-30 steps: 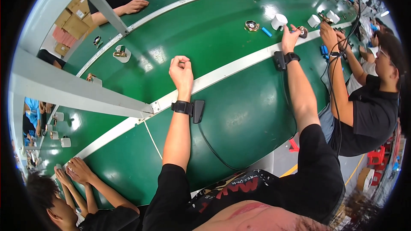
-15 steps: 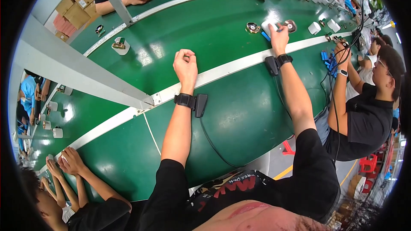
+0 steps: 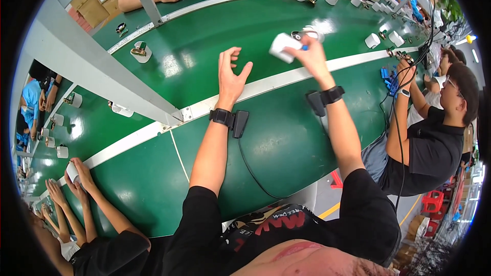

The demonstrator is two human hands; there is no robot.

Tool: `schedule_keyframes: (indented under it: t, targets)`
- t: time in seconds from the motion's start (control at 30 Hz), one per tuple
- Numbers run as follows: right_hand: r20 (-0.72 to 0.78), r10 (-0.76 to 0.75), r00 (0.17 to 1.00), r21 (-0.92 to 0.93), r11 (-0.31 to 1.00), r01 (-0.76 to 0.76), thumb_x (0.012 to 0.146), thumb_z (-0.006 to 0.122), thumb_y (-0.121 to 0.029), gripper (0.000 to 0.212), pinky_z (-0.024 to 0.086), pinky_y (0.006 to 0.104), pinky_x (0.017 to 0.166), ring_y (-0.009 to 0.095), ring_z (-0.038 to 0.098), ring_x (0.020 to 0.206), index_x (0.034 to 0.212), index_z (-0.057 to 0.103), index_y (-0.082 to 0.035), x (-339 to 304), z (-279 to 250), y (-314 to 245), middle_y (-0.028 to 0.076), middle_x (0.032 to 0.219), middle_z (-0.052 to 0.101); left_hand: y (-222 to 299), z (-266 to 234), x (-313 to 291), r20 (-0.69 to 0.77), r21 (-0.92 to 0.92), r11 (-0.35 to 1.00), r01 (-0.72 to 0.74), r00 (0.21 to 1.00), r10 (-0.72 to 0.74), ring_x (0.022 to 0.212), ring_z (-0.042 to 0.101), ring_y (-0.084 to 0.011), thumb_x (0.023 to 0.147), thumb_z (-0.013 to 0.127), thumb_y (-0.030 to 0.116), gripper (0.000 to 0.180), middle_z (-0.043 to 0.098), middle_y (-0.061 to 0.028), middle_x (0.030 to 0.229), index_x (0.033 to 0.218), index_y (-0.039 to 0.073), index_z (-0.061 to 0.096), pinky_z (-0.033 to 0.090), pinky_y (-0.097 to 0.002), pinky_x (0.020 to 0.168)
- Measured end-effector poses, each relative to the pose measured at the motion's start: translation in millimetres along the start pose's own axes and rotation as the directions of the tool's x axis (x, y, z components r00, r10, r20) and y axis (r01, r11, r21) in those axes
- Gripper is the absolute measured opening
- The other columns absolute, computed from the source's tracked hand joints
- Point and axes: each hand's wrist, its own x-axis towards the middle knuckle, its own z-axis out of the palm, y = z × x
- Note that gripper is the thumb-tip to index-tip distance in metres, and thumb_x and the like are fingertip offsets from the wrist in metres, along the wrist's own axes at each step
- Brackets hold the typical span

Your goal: The person picks up a white housing and a battery, inserts the battery into the housing, and then fits a speaker component on top. They repeat this assembly process multiple times, placing each completed unit back onto the green conveyor belt.

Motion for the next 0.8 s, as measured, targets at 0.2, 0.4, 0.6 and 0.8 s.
schedule_keyframes:
  t: [0.2,0.4,0.6,0.8]
  targets:
    - [0.249,-0.007,0.968,0.369,0.925,-0.088,0.077,0.080,-0.030,0.038,0.045,0.0284,0.068,0.012,0.051,0.076,0.092,0.056,-0.004,-39.0,72.7,-14.0,0.003,0.081,0.055,-0.4,-0.6,-1.6,0.416,-0.314,0.805,0.504,0.835,-0.360,0.092,0.056,-0.0124,0.088,0.067,0.009,0.036,0.059,-0.0036,0.098,0.121,0.005,0.055,0.047,-0.0266,0.077]
    - [0.489,0.173,0.855,0.864,-0.234,-0.446,0.093,0.061,-0.013,0.021,0.045,0.0310,0.078,0.014,0.053,0.086,0.110,0.054,-0.002,-40.8,82.2,16.8,0.006,0.098,0.056,-16.1,-3.8,-0.4,0.342,-0.448,0.729,0.517,0.853,-0.395,0.101,0.059,-0.0155,0.085,0.068,0.003,0.043,0.059,-0.0087,0.111,0.124,0.006,0.049,0.050,-0.0301,0.081]
    - [0.263,0.251,0.932,0.964,-0.110,-0.243,0.098,0.055,-0.008,0.031,0.048,0.0330,0.089,0.018,0.057,0.102,0.126,0.051,0.003,-50.3,69.9,-8.7,0.012,0.114,0.059,-8.0,-10.4,-5.0,0.552,-0.686,0.295,0.665,0.740,-0.384,0.112,0.055,-0.0186,0.083,0.069,-0.001,0.047,0.059,-0.0106,0.114,0.124,0.004,0.047,0.046,-0.0316,0.093]
    - [0.032,0.191,0.981,0.888,0.445,-0.116,0.092,0.063,-0.004,0.027,0.053,0.0294,0.085,0.016,0.063,0.093,0.118,0.062,0.005,-45.6,65.4,-2.4,0.010,0.106,0.066,-0.6,-8.4,-1.8,0.640,-0.567,0.480,0.670,0.725,-0.255,0.125,0.051,-0.0229,0.080,0.070,-0.003,0.058,0.055,-0.0150,0.133,0.134,0.001,0.046,0.041,-0.0342,0.105]
